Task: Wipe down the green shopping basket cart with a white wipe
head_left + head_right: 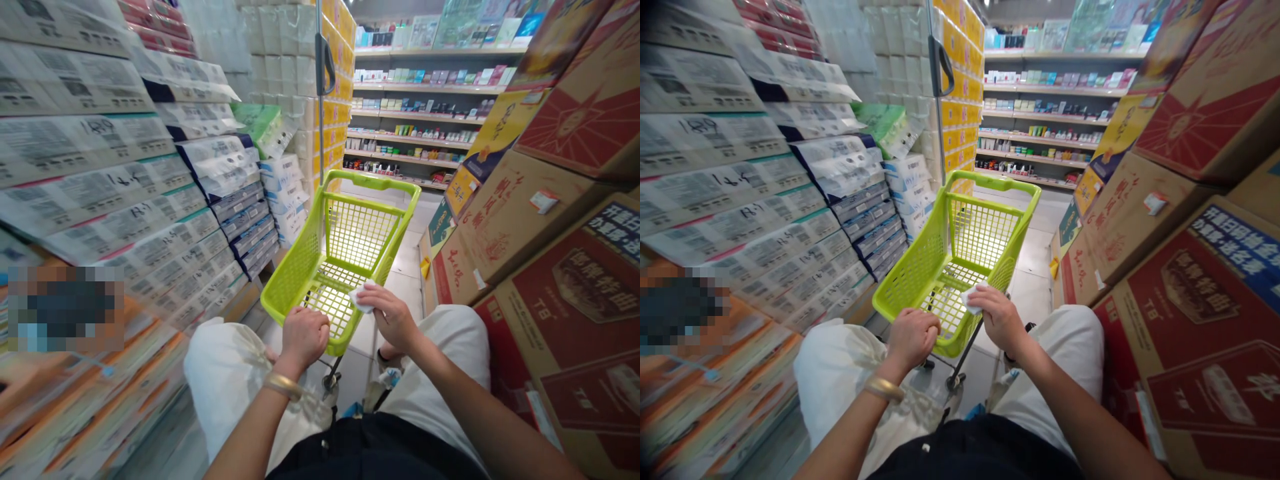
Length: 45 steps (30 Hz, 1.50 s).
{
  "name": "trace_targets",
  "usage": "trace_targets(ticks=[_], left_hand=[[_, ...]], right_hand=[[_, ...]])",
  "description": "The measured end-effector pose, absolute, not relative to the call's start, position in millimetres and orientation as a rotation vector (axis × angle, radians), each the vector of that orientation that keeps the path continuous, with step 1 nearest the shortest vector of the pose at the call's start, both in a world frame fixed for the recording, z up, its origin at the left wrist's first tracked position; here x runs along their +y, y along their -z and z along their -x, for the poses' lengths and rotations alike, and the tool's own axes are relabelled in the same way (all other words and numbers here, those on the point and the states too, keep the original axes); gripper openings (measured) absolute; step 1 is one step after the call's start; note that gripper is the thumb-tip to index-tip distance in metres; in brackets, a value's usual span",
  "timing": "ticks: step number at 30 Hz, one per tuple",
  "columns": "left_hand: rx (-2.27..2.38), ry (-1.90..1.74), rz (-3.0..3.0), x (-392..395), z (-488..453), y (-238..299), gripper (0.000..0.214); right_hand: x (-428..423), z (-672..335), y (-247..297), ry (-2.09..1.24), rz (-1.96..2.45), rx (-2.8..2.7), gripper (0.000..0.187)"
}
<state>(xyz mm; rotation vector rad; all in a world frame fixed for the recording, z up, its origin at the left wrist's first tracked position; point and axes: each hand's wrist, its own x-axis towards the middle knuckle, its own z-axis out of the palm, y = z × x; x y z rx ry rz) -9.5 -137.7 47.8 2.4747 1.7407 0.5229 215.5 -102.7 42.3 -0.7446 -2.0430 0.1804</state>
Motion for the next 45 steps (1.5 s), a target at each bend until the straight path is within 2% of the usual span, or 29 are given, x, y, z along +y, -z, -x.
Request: trace_targets(ticks=[5,12,19,26,33,39,45], left_hand=[[1.738,-0.536,-2.494,-136.6,12.1,-44.8,0.028],[1.720,-0.584,-2.500,-135.7,14.2,-42.5,0.027],[1.710,-0.621,-2.503,-135.5,18.4,-42.9,0.026],[1.699,-0.636,-2.505,-134.0,21.1,-40.8,0.027],[1.677,-0.655,-2.519,-134.2,24.9,-41.5,0.026],[1.684,-0.669,-2.514,-134.0,25.2,-40.2,0.026],[1.677,-0.678,-2.525,-133.1,25.2,-38.4,0.026]], right_hand=[[-128.2,-205.2,-39.3,-0.308,0.533,-2.282,0.039],[-92.3,-220.4,-41.9,-0.181,0.820,-1.983,0.033],[-124.3,-204.9,-36.3,-0.307,0.556,-2.233,0.039],[-92.5,-218.8,-42.3,-0.202,0.826,-1.973,0.034],[-122.8,-198.0,-39.9,-0.320,0.573,-2.228,0.036],[-95.9,-213.3,-43.2,-0.223,0.818,-1.958,0.035],[-132.1,-193.8,-36.6,-0.340,0.557,-2.217,0.034]])
